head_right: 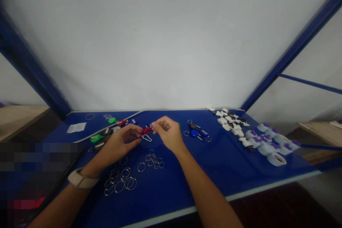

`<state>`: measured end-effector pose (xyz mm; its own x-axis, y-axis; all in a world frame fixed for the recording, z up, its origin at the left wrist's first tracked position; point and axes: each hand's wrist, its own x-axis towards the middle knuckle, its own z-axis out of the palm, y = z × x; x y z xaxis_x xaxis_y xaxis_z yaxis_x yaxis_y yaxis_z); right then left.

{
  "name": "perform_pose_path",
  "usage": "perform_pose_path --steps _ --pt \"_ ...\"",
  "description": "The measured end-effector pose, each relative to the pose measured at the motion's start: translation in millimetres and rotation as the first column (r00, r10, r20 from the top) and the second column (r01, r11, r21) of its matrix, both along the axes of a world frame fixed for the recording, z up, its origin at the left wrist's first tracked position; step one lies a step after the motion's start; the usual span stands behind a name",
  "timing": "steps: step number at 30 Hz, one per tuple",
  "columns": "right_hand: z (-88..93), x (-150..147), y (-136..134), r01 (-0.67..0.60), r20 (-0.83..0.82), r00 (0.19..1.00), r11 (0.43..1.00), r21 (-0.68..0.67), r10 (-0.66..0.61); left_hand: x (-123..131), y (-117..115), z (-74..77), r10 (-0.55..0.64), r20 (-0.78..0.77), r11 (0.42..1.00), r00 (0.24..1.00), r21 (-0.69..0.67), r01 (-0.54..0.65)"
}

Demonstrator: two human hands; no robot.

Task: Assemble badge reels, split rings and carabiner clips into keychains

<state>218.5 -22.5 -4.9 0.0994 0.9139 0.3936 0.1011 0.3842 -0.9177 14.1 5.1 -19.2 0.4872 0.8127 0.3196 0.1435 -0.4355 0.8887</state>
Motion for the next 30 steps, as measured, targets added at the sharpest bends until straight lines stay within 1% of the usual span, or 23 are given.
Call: perform_pose_path --steps 3,6,8,10,11,12,14,15,16,17,18,19,20,21,22,23,24,25,30 --pt "2.7 4.1 0.5 0.053 -0.018 0.998 0.998 0.018 -0.052 0.0 -0.4 2.8 0.021 -0.022 1.000 1.000 -0.007 -0.021" --pt "8.2 15.8 3.3 0.188 -0.033 0.982 0.978 0.090 -0.186 -1.0 0.1 4.4 0.039 -0.077 0.999 0.996 0.011 -0.038" --pt "12.2 28.9 6.6 0.317 -0.062 0.948 0.935 0.161 -0.311 -2.0 0.4 5.1 0.041 -0.096 0.999 0.994 0.026 -0.039" --pt "15.3 45.8 10.6 0.467 -0.166 0.883 0.859 0.209 -0.439 -2.6 0.5 5.9 0.048 -0.107 0.998 0.993 0.040 -0.044" --pt "16.2 55.5 12.6 0.516 -0.219 0.853 0.832 0.207 -0.474 -2.7 0.4 6.4 0.052 -0.114 0.998 0.992 0.047 -0.047" --pt "16.6 65.7 14.4 0.547 -0.282 0.826 0.815 0.189 -0.489 -2.7 0.2 6.9 0.057 -0.120 0.997 0.991 0.053 -0.051" --pt "15.6 87.3 17.3 0.570 -0.374 0.780 0.816 0.094 -0.502 -2.4 -0.3 7.9 0.062 -0.128 0.997 0.990 0.057 -0.055" --pt "14.3 98.2 18.2 0.572 -0.384 0.766 0.819 0.039 -0.516 -2.2 -0.6 8.4 0.063 -0.131 0.997 0.989 0.056 -0.056" --pt "12.5 108.9 18.9 0.586 -0.370 0.750 0.810 -0.016 -0.549 -2.0 -0.9 8.8 0.062 -0.134 0.997 0.989 0.055 -0.055" --pt "10.2 119.1 19.2 0.607 -0.330 0.736 0.792 -0.065 -0.591 -1.8 -1.2 9.1 0.060 -0.136 0.997 0.989 0.053 -0.053" --pt "7.6 128.5 19.2 0.639 -0.271 0.720 0.763 -0.100 -0.639 -1.6 -1.3 9.4 0.059 -0.139 0.997 0.989 0.052 -0.052" --pt "4.8 137.0 18.9 0.684 -0.189 0.695 0.719 -0.124 -0.694 -1.4 -1.4 9.5 0.059 -0.144 0.997 0.988 0.051 -0.052" --pt "2.0 144.3 18.4 0.737 -0.070 0.660 0.663 -0.133 -0.748 -1.3 -1.3 9.5 0.061 -0.148 0.997 0.987 0.052 -0.054" --pt "-0.7 150.4 17.7 0.784 0.094 0.620 0.609 -0.121 -0.779 -1.2 -1.1 9.4 0.067 -0.150 0.997 0.986 0.055 -0.059" --pt "-3.3 155.0 16.8 0.818 0.280 0.568 0.567 -0.094 -0.774 -1.1 -0.7 9.1 0.076 -0.150 0.996 0.986 0.059 -0.068" --pt "-5.7 158.3 16.0 0.839 0.441 0.509 0.540 -0.062 -0.740 -1.2 -0.2 8.6 0.089 -0.148 0.995 0.985 0.064 -0.080" --pt "-7.9 160.3 15.3 0.845 0.547 0.467 0.534 -0.042 -0.695 -1.3 0.4 8.1 0.106 -0.142 0.993 0.984 0.069 -0.097" --pt "-9.9 161.1 14.7 0.842 0.622 0.439 0.539 -0.031 -0.649 -1.6 1.0 7.5 0.125 -0.134 0.990 0.983 0.076 -0.116" --pt "-16.3 156.4 13.4 0.798 0.760 0.412 0.601 -0.035 -0.502 -3.4 3.2 5.9 0.212 -0.069 0.974 0.975 0.096 -0.205"
